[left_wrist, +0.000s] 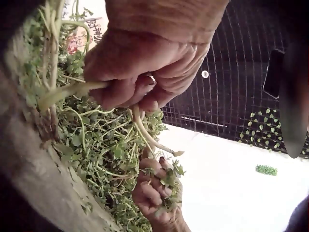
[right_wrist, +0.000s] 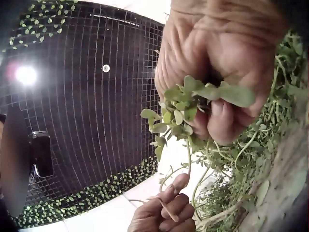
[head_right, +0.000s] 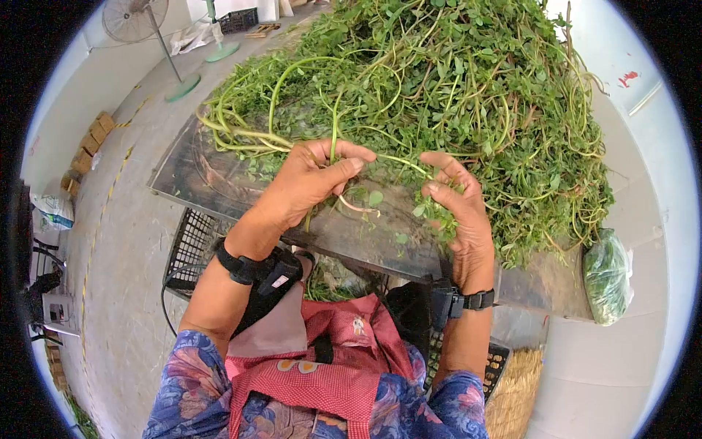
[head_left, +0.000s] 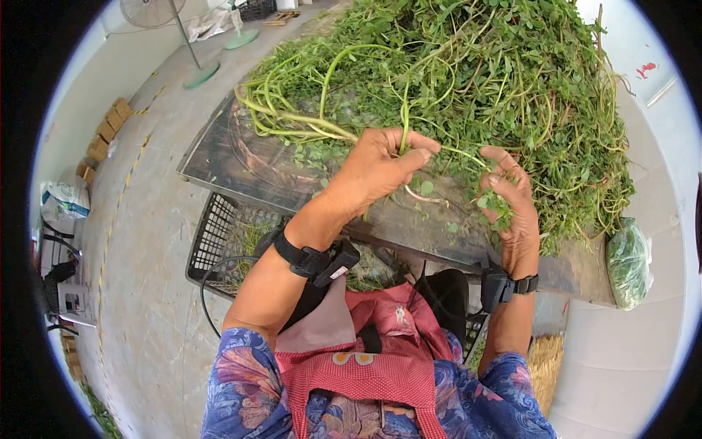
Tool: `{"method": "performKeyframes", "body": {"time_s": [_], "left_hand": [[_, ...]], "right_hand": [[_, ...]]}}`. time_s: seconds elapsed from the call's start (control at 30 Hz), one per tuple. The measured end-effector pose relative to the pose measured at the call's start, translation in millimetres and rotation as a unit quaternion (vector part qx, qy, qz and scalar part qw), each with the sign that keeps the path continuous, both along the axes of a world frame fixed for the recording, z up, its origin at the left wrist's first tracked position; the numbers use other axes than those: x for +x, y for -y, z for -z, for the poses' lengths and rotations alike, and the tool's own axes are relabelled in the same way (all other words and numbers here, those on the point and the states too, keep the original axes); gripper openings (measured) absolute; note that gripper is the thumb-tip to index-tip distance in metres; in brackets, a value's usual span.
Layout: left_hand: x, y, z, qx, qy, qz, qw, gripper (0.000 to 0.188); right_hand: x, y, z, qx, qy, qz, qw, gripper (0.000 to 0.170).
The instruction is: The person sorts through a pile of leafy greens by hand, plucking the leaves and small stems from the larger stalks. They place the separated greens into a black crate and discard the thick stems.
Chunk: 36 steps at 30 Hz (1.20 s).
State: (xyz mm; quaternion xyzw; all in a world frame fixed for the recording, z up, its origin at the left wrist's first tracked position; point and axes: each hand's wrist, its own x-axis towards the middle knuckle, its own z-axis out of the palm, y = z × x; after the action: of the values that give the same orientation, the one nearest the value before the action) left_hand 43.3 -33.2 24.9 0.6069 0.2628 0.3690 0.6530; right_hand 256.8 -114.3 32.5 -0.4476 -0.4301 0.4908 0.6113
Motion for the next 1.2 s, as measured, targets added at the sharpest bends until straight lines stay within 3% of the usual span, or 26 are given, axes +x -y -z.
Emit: {"method": "performKeyframes", "body": {"time_s": [0.07,0.13,0.27,0.33,0.4,0.5,0.6,0.67,0.7,0.77,0.8,0.87,0.9,0.93,1.0,1.03,1.1,1.2], "left_hand": [[5,-5,11,0.016,-0.004,-0.008,1.0,0.019],[10,-6,16,0.155,0.045,-0.075,0.984,0.019],[7,-4,14,0.147,-0.028,-0.091,0.985,0.019],[11,-4,16,0.141,-0.011,-0.082,0.987,0.018],[8,-9,18,0.153,-0.058,-0.063,0.984,0.017],[6,-10,15,0.144,-0.11,-0.045,0.982,0.016],[8,-12,19,0.138,-0.125,-0.059,0.981,0.016],[10,-13,22,0.155,-0.133,-0.073,0.976,0.017],[10,-12,23,0.173,-0.142,-0.089,0.971,0.019],[13,-8,23,0.192,-0.151,-0.108,0.964,0.02],[16,-6,23,0.177,-0.14,-0.112,0.968,0.021],[14,-6,19,0.165,-0.13,-0.118,0.971,0.021],[9,-7,15,0.097,-0.091,-0.116,0.984,0.021],[4,-9,12,0.03,-0.05,-0.114,0.992,0.021],[3,-11,11,0.01,-0.03,-0.105,0.994,0.022],[6,-10,12,-0.016,-0.011,-0.102,0.995,0.022],[9,-11,11,-0.04,0.007,-0.099,0.994,0.022],[8,-8,7,-0.083,0.007,-0.077,0.994,0.023]], "right_hand": [[0,-3,-2,-0.048,0.025,-0.006,0.999,0.044],[0,-6,-1,-0.046,0.054,-0.01,0.997,0.043],[2,-15,-3,-0.05,0.11,-0.046,0.992,0.04],[5,-17,-7,-0.092,0.108,-0.127,0.982,0.038],[4,-19,-8,-0.089,0.116,-0.12,0.982,0.036],[8,-26,-7,-0.077,0.12,-0.12,0.982,0.034],[5,-34,-5,0.005,0.202,-0.089,0.975,0.034],[6,-39,-3,0.065,0.35,-0.089,0.93,0.033],[6,-42,-1,0.066,0.35,-0.09,0.93,0.033],[5,-49,2,0.108,0.488,0.015,0.866,0.032],[5,-51,2,0.11,0.488,0.014,0.866,0.032],[6,-58,-1,0.153,0.539,0.153,0.814,0.032],[24,-68,8,0.204,0.537,0.219,0.788,0.033],[32,-69,4,0.161,0.472,0.218,0.839,0.03],[33,-62,-2,0.086,0.263,0.17,0.946,0.022],[30,-59,2,0.084,0.262,0.171,0.946,0.022],[20,-58,6,0.131,0.21,0.061,0.967,0.027],[4,-55,5,0.104,0.192,0.033,0.975,0.036]]}}
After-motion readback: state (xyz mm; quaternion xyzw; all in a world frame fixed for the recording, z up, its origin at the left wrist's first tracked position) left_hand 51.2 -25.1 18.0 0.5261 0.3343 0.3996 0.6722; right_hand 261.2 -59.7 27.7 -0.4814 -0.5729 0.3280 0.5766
